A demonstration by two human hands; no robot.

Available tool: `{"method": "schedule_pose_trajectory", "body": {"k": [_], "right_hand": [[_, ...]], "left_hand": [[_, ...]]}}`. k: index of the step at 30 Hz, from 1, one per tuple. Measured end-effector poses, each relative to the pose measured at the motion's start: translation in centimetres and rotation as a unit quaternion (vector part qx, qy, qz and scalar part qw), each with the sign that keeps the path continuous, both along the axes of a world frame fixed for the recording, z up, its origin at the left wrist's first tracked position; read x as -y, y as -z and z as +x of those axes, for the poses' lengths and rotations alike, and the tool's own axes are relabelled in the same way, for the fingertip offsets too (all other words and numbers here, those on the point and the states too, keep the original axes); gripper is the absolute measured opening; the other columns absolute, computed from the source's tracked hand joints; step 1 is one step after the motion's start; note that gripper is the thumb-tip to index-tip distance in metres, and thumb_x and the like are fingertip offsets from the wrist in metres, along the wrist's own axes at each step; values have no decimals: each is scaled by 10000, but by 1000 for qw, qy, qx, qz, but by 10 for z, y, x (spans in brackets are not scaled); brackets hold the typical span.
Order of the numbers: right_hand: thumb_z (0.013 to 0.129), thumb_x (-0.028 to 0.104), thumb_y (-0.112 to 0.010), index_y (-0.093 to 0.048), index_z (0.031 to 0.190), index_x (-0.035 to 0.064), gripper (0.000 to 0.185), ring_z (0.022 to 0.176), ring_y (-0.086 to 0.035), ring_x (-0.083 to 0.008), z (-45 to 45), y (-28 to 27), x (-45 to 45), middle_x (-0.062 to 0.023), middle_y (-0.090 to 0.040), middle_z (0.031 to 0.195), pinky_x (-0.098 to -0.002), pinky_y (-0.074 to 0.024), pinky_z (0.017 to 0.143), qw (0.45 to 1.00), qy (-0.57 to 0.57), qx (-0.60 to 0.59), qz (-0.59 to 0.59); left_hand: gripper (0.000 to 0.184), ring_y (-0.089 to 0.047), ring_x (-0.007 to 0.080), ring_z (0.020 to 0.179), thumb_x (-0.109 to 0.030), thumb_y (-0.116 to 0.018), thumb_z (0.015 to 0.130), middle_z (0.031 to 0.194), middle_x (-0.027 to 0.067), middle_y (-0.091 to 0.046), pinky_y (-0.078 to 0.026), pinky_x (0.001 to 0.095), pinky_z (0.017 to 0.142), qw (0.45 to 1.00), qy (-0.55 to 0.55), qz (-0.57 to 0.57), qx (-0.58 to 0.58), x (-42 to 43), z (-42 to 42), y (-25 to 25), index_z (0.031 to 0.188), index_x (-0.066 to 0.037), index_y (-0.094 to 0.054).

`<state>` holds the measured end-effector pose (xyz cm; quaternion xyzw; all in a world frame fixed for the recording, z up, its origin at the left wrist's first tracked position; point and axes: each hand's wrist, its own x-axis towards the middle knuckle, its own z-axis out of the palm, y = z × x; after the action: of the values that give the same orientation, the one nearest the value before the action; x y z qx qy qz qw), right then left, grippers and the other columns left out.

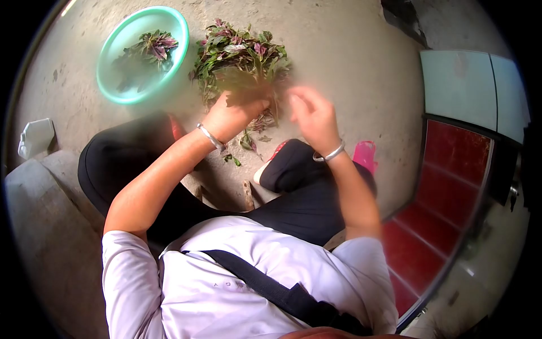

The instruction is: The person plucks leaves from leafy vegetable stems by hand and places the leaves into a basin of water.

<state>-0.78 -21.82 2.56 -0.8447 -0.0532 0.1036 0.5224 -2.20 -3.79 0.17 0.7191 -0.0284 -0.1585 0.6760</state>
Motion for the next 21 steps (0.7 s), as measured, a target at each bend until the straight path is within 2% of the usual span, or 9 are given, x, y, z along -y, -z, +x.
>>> {"method": "schedule_pose_trajectory", "body": {"k": [3, 4, 7, 10, 14, 16, 20, 21], "right_hand": [[766, 60, -596, -586, 849, -8, 108, 557, -503, -60, -3, 0, -10, -46, -544, 770, -197, -426, 512, 997, -13, -5, 76], [763, 35, -593, -572, 858, -22, 112, 577, -524, -60, -2, 4, -8, -50, -544, 791, -186, -430, 513, 998, -45, 41, 12], [776, 35, -578, -558, 840, -23, 89, 588, -543, -68, -2, 10, -9, -41, -546, 784, -178, -436, 505, 992, -52, 105, 39], [804, 55, -546, -534, 842, -14, 80, 589, -555, -79, -4, 5, -7, -51, -561, 793, -177, -437, 486, 994, 15, -54, 98], [836, 77, -501, -494, 913, 0, 110, 608, -570, -87, -2, -3, -8, -60, -581, 812, -180, -434, 471, 981, 27, -90, 172], [843, 83, -488, -476, 949, 2, 134, 612, -573, -90, 0, 0, -6, -66, -588, 825, -181, -432, 468, 975, 28, -90, 201], [839, 75, -488, -470, 966, 5, 146, 615, -572, -95, -1, -2, -7, -70, -591, 846, -183, -432, 479, 978, 24, -73, 196], [838, 73, -487, -470, 966, 5, 146, 616, -572, -96, -2, -2, -8, -73, -592, 854, -184, -433, 483, 978, 22, -70, 193]], "left_hand": [[203, -493, 88, 693, -92, -534, 804, 817, 31, -583, -424, 246, 618, 998, 10, 27, 54, 2, 0, 7, 991, -17, -564], [210, -490, 87, 697, -91, -529, 808, 828, 30, -582, -423, 246, 620, 998, 14, 40, 50, 2, 0, 7, 1004, -20, -558], [223, -498, 88, 721, -81, -512, 818, 865, 29, -581, -427, 242, 630, 999, 11, 9, 40, 4, -2, 7, 1033, -23, -536], [236, -514, 91, 753, -76, -502, 827, 899, 31, -581, -437, 239, 641, 999, -1, -38, 39, 4, -3, 13, 1056, -24, -517], [246, -540, 100, 797, -83, -502, 831, 915, 40, -587, -453, 242, 652, 999, -14, -41, -2, 3, 0, 7, 1069, -21, -511], [244, -548, 106, 812, -96, -510, 830, 917, 45, -595, -458, 246, 659, 999, -19, -35, 31, 2, -1, 11, 1062, -21, -522], [208, -563, 117, 824, -121, -526, 824, 917, 55, -612, -460, 247, 671, 999, -32, -25, 17, 4, -2, 9, 1000, -17, -563], [201, -563, 117, 821, -126, -529, 823, 918, 54, -614, -460, 246, 674, 998, -30, -16, 43, 4, -2, 10, 986, -16, -571]]}}
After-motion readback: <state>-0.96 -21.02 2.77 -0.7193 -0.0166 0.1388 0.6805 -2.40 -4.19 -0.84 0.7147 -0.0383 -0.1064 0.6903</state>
